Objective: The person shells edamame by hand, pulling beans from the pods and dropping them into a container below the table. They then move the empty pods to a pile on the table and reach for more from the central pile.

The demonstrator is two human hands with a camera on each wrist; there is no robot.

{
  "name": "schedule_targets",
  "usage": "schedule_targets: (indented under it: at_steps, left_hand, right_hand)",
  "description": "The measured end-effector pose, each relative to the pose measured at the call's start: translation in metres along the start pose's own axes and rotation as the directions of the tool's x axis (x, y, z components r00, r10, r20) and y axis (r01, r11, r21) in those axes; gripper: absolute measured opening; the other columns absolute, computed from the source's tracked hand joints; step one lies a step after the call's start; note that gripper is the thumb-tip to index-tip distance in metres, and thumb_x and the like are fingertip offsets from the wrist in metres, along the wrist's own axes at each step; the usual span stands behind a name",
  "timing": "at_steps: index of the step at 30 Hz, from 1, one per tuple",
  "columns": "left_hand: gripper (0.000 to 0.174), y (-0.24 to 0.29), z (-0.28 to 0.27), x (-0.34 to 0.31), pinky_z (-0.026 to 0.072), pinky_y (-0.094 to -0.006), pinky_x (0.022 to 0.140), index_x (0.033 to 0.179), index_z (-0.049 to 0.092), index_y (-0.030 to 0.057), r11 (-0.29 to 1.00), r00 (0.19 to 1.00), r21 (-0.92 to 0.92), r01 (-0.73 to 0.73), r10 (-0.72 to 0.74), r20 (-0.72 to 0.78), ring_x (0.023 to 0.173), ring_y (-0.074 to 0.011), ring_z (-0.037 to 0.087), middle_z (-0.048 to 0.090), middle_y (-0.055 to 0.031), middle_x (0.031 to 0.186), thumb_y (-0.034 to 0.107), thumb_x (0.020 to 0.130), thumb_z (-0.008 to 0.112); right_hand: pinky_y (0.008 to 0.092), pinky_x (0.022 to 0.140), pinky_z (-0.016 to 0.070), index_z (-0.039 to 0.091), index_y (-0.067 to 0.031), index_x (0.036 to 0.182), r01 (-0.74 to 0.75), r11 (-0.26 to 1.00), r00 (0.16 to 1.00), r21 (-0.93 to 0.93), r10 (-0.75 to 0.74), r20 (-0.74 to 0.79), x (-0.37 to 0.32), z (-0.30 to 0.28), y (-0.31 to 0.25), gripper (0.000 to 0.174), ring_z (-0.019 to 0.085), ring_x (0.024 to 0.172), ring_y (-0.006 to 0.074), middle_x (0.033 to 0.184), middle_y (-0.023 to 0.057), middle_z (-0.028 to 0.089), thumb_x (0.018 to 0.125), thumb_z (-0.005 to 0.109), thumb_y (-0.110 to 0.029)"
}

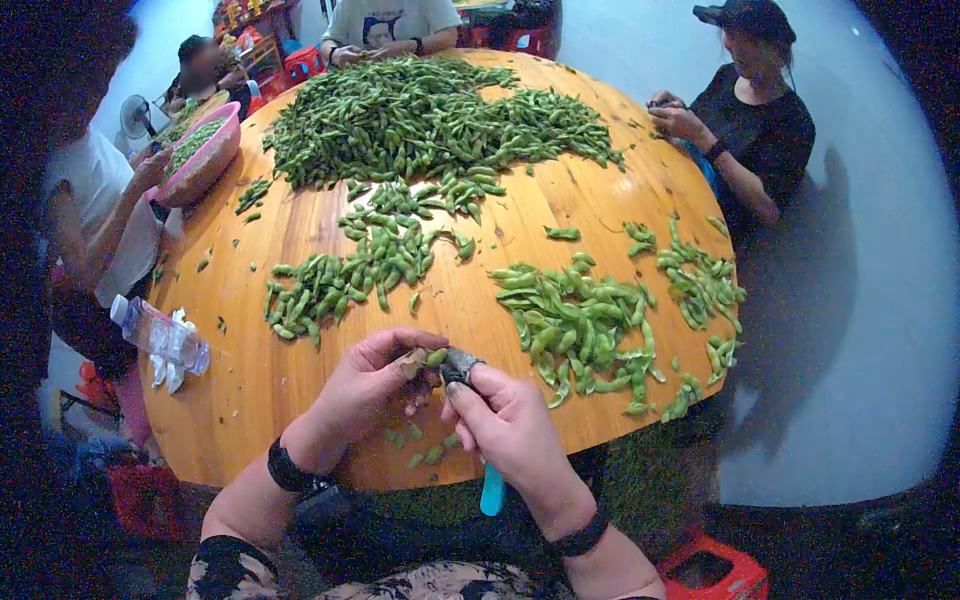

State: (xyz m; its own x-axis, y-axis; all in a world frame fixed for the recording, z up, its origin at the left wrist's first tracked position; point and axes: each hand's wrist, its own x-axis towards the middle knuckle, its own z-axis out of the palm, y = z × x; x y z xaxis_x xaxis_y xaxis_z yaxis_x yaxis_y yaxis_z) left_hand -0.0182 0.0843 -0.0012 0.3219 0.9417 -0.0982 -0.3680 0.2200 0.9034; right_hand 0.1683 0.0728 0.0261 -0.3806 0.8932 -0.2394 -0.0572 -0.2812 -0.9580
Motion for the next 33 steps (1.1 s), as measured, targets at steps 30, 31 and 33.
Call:
schedule_targets:
  at_steps: [30,31,33]
  left_hand:
    - [0.037,-0.007,0.016,-0.007,0.0512,-0.0393,0.066,0.113,0.055,-0.0018,0.2,0.829,0.899,-0.391,0.501,0.249,0.078,-0.0346,0.061,0.061,-0.0186,0.086,0.0,0.076,0.06]
    - [0.035,-0.004,0.019,-0.009,0.0511,-0.0395,0.065,0.111,0.055,-0.002,0.194,0.83,0.899,-0.393,0.496,0.256,0.077,-0.0352,0.061,0.06,-0.019,0.086,0.0,0.076,0.06]
    - [0.033,-0.008,0.02,-0.008,0.0511,-0.0396,0.065,0.109,0.055,-0.0022,0.19,0.826,0.895,-0.404,0.497,0.267,0.076,-0.0357,0.061,0.06,-0.0194,0.085,0.0,0.077,0.059]
  right_hand:
    - [0.0195,0.047,0.0336,0.062,-0.0011,0.106,0.12,0.988,0.985,-0.094,-0.13,-0.109,0.001,0.005,0.025,0.019,0.042,0.055,0.0005,0.065,-0.0057,0.05,0.091,0.054,-0.01]
    - [0.0185,0.045,0.0332,0.062,-0.0023,0.106,0.053,0.998,0.994,0.041,-0.049,-0.098,-0.003,0.007,0.019,0.018,0.042,0.053,0.0002,0.065,-0.0061,0.051,0.092,0.053,-0.011]
    - [0.0164,0.041,0.0325,0.06,-0.0058,0.105,0.002,0.985,0.996,0.172,0.013,-0.083,-0.005,0.01,0.023,0.016,0.044,0.048,0.0003,0.067,-0.0063,0.053,0.094,0.053,-0.014]
